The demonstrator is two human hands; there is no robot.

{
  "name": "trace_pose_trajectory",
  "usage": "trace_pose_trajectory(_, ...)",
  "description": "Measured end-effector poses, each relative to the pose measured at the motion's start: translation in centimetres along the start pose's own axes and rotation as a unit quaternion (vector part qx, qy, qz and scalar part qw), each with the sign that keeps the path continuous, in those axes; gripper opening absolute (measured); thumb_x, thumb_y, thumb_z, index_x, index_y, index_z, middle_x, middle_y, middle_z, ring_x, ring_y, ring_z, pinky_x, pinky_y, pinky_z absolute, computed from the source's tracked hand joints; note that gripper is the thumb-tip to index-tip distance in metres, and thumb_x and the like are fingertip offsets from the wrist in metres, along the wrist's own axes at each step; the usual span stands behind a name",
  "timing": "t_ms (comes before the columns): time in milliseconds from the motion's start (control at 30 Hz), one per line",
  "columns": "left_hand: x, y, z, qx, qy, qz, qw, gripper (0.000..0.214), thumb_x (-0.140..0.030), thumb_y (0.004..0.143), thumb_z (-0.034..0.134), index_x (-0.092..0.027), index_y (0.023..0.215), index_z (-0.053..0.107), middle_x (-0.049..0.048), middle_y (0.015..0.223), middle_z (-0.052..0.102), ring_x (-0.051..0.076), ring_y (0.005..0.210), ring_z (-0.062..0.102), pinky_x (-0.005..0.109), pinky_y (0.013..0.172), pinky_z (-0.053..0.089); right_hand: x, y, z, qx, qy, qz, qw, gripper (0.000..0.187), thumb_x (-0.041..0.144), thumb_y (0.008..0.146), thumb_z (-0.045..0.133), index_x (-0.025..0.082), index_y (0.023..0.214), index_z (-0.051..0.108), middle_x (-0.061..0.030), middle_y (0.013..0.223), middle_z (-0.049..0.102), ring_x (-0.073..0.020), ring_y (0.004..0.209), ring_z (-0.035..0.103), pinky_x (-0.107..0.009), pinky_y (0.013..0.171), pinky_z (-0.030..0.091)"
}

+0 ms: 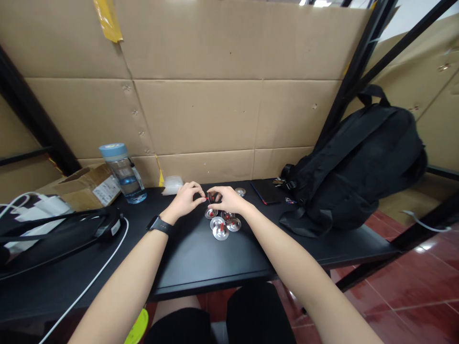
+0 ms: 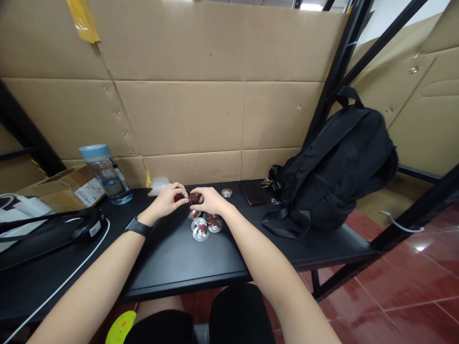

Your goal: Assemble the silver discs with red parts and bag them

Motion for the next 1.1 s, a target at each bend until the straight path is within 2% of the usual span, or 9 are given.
trace_pose_trajectory(400, 0.2, -0.1, 0.2, 0.01, -0.008, 0.012, 1.0, 0.008, -0.03, 0.088, 0.067, -0.023, 0.086, 0.069, 0.0051, 0.106, 0.064, 0.024, 0.104, 0.057, 0.041, 0.095, 0.043, -0.4, 0.0, -0.6, -0.006, 0.011, 0.007, 1.0, 0.047, 0.029, 0.072, 0.085, 0.023, 0.116, 0.071, -0.0029, 0.101, 0.076, -0.0161, 0.082, 0.07, -0.027, 0.073, 0.052)
trace_pose_trajectory(567, 1.4, -0.2, -0.1, 0.003, 0.013, -0.02, 1.0, 0.006, -0.029, 0.086, 0.068, -0.023, 0.086, 0.07, 0.0052, 0.105, 0.064, 0.025, 0.101, 0.057, 0.042, 0.094, 0.042, -1.0, 0.0, -1.4, -0.026, 0.014, 0.017, 0.999, 0.046, 0.031, 0.072, 0.084, 0.021, 0.116, 0.071, -0.0044, 0.102, 0.075, -0.0157, 0.081, 0.069, -0.028, 0.075, 0.053)
trace_pose_trajectory(767, 3.1, -0.3, -1.0, -0.036, 0.032, -0.053, 0.997, 0.007, -0.031, 0.085, 0.07, -0.024, 0.084, 0.073, 0.0056, 0.105, 0.065, 0.027, 0.105, 0.057, 0.042, 0.094, 0.04, -3.0, -0.1, -3.2, -0.061, -0.009, 0.035, 0.997, 0.045, 0.03, 0.073, 0.083, 0.02, 0.115, 0.07, -0.0039, 0.098, 0.075, -0.0157, 0.081, 0.066, -0.029, 0.078, 0.053)
trace_pose_trajectory(900, 4.7, -0.6, -2.4, -0.069, 0.074, -0.104, 0.989, 0.011, -0.034, 0.085, 0.069, -0.025, 0.083, 0.074, 0.0055, 0.103, 0.067, 0.029, 0.105, 0.057, 0.043, 0.092, 0.04, -4.9, -0.6, -5.4, -0.111, -0.077, 0.081, 0.987, 0.044, 0.03, 0.073, 0.083, 0.021, 0.114, 0.071, -0.0052, 0.101, 0.073, -0.0176, 0.082, 0.065, -0.031, 0.079, 0.052)
trace_pose_trajectory(1100, 7.0, -1.6, -4.3, -0.102, 0.106, -0.166, 0.975, 0.011, -0.035, 0.082, 0.071, -0.027, 0.078, 0.076, 0.0059, 0.101, 0.068, 0.031, 0.102, 0.056, 0.041, 0.087, 0.04, -8.2, -2.0, -8.3, -0.152, -0.19, 0.19, 0.951, 0.043, 0.037, 0.074, 0.084, 0.019, 0.112, 0.074, -0.0126, 0.11, 0.068, -0.0282, 0.103, 0.065, -0.038, 0.085, 0.052)
Point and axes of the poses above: each hand's wrist, its own y-axis towards the middle knuckle, its own z-axis out of the palm, x = y × z, the point moved 8 cm from there along y, towards the middle knuckle
